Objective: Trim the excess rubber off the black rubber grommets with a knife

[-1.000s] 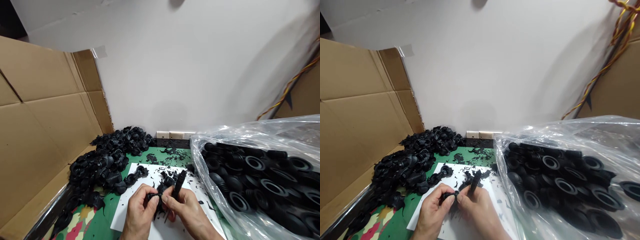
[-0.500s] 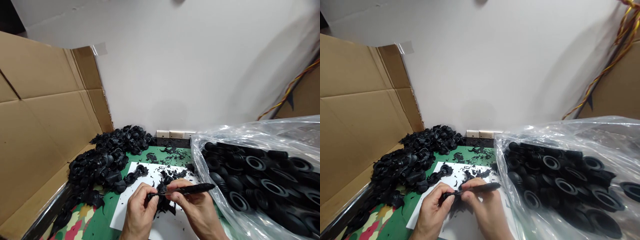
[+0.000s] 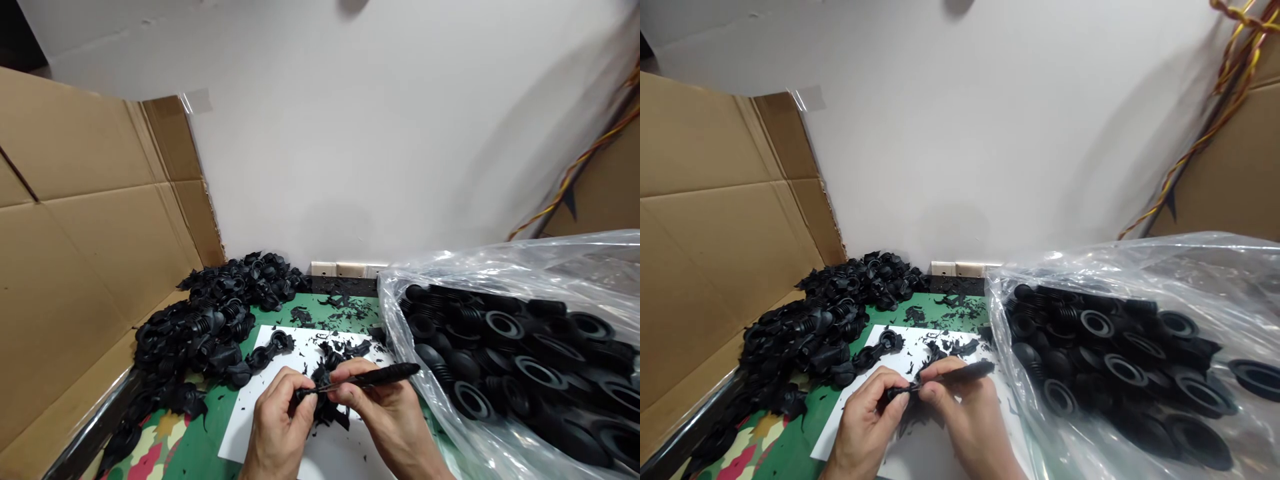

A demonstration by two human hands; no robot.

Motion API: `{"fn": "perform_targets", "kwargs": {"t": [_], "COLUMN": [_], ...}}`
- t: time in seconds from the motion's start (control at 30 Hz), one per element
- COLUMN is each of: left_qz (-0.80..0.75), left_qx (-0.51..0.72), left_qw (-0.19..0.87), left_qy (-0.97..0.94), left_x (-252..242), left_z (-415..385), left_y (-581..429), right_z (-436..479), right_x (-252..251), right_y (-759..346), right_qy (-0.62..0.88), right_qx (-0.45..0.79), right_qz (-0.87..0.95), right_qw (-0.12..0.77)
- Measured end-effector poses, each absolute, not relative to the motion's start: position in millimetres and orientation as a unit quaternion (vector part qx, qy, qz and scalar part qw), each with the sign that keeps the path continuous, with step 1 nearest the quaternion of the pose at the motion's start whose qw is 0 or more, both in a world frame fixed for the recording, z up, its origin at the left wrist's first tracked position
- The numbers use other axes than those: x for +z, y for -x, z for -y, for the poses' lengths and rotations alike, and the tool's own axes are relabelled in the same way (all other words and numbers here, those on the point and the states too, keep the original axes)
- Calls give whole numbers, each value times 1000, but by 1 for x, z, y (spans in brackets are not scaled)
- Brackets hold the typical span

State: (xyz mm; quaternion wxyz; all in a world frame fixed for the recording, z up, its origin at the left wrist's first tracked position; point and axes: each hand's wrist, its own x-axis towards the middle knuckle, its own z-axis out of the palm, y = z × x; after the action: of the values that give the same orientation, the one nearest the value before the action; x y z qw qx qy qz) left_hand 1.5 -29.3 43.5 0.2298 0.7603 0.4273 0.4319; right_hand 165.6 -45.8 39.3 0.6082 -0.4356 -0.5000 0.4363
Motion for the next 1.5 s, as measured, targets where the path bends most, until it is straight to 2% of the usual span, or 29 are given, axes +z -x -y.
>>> {"fn": "perform_targets", "kwargs": {"t": [0.13, 0.27, 0.33, 0.4, 0.5, 0.57, 0.73, 0.9, 1.13, 1.37, 1.5], "left_qz": [-406, -383, -386, -396, -397, -378, -393, -395, -396, -398, -405], "left_qx": [428, 434, 442, 445, 456, 472, 484, 495, 518, 504, 493], "left_qw": [221, 220, 217, 209, 194, 186, 208, 233, 243, 229, 225], "left_qy": [-777, -785, -780, -775, -773, -774, -754, -738, -719, -732, -736], "left_x": [41, 41, 41, 40, 36, 33, 31, 50, 71, 67, 67], "left_z": [29, 31, 31, 31, 27, 22, 4, 8, 30, 37, 37], "left_y": [0, 0, -1, -1, 2, 6, 10, 2, -6, -3, -4], "right_z": [46, 41, 37, 32, 29, 29, 32, 36, 38, 39, 40], "right_x": [43, 46, 46, 45, 45, 49, 64, 69, 61, 61, 59], "right_y": [-163, -169, -176, -180, -180, -178, -173, -168, -180, -179, -176], "right_qy": [421, 425, 450, 480, 475, 459, 486, 463, 436, 361, 369], "right_qx": [418, 188, 122, 176, 348, 407, 364, 405, 317, 408, 433], "right_qz": [520, 604, 588, 543, 478, 475, 534, 555, 570, 489, 492], "right_qw": [615, 648, 661, 666, 651, 630, 588, 560, 621, 682, 659]}}
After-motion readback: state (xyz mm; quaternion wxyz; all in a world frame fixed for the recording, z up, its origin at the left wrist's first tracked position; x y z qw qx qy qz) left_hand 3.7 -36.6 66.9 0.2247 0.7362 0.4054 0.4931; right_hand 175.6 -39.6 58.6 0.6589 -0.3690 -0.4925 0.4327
